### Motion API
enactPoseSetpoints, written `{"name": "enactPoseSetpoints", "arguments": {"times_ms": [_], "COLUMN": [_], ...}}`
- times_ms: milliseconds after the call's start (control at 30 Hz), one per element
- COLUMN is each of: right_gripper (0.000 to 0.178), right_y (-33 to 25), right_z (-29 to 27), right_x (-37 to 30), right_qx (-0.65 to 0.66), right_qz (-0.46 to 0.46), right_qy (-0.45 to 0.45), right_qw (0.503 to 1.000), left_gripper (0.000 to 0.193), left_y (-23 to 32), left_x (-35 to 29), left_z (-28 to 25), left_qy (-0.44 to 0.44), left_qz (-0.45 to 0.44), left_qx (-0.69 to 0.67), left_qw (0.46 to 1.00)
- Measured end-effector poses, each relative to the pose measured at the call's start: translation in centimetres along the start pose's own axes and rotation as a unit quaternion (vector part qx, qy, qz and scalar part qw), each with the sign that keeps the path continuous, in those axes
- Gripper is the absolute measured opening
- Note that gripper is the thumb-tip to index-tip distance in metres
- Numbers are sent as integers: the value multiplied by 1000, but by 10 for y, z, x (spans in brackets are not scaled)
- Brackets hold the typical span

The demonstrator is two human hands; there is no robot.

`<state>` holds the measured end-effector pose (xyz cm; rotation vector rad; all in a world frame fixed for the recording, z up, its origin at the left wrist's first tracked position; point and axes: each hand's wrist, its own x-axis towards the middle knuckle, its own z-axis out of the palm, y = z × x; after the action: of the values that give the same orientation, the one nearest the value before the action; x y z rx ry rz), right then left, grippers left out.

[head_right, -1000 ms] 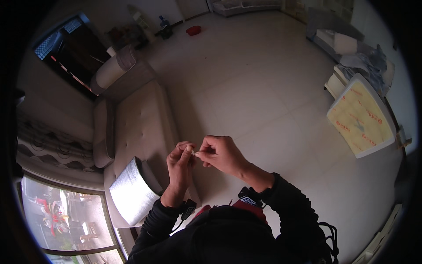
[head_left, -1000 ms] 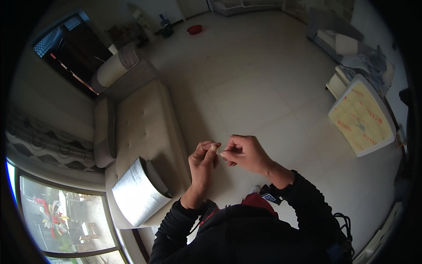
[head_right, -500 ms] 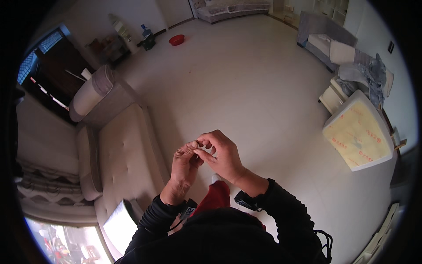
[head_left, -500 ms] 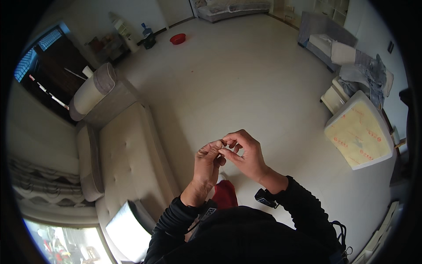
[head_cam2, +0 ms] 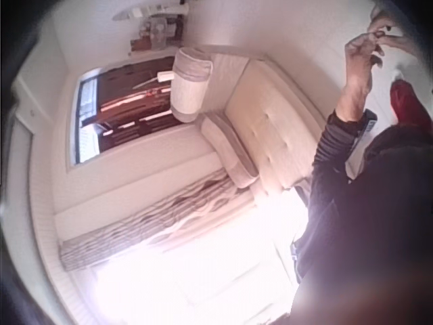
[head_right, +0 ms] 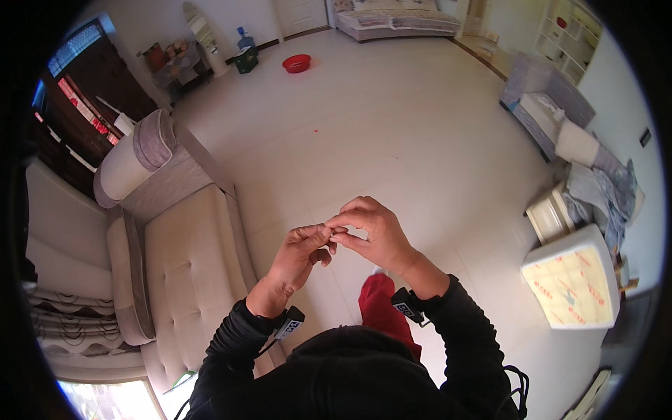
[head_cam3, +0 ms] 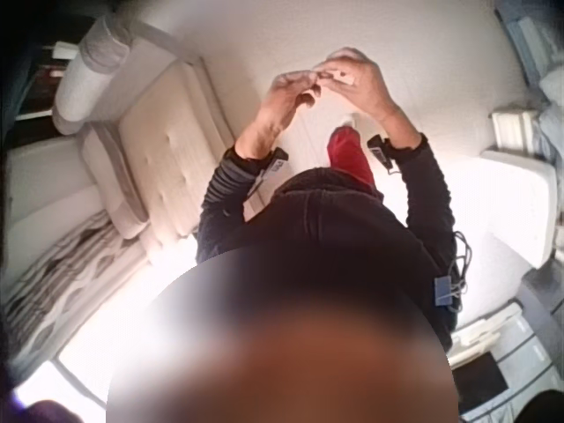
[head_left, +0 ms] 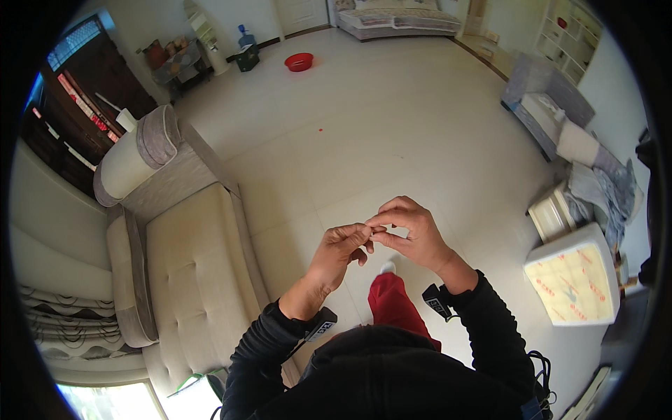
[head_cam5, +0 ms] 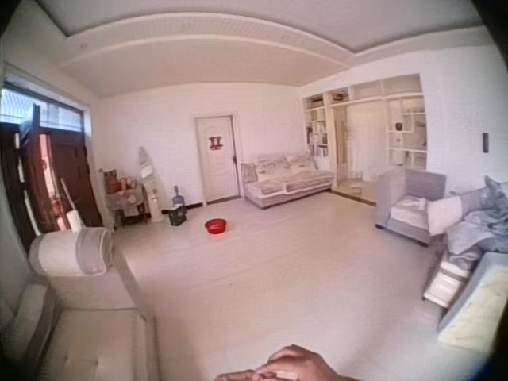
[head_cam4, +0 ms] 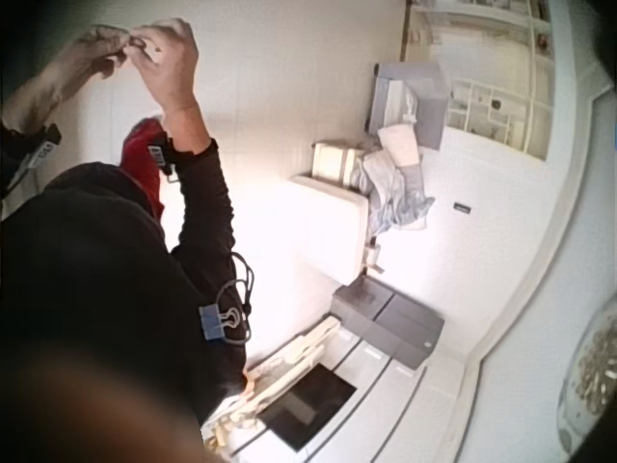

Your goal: The person moves a white cylindrical object and places it on a sofa. They then lift and reposition a large upholstered armchair near a window, adjusting its orientation multiple times. Finally, they pick up a small debris item from the floor.

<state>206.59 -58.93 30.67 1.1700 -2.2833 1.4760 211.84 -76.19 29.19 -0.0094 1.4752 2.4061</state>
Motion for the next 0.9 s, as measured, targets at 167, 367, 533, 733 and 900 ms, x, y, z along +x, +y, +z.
{"name": "enactPoseSetpoints", "arguments": {"times_ms": [167,367,533,733,900], "right_gripper": [23,23,16,6,13], "right_y": [87,169,237,352,447], "right_z": [4,24,90,178,195], "right_x": [93,237,340,450,509], "right_qx": [33,74,99,212,173], "right_qz": [-13,-67,-68,105,285], "right_qy": [-14,-14,-27,-69,-100], "right_qw": [999,995,992,969,938], "left_gripper": [29,38,41,39,29], "left_y": [39,106,137,178,235], "left_x": [100,205,268,283,296], "left_z": [-50,-109,-191,-371,-521], "left_qy": [-6,95,269,369,463], "left_qz": [-39,-29,8,2,-37], "left_qx": [-16,-59,-53,-61,-95], "left_qw": [999,993,962,927,881]}}
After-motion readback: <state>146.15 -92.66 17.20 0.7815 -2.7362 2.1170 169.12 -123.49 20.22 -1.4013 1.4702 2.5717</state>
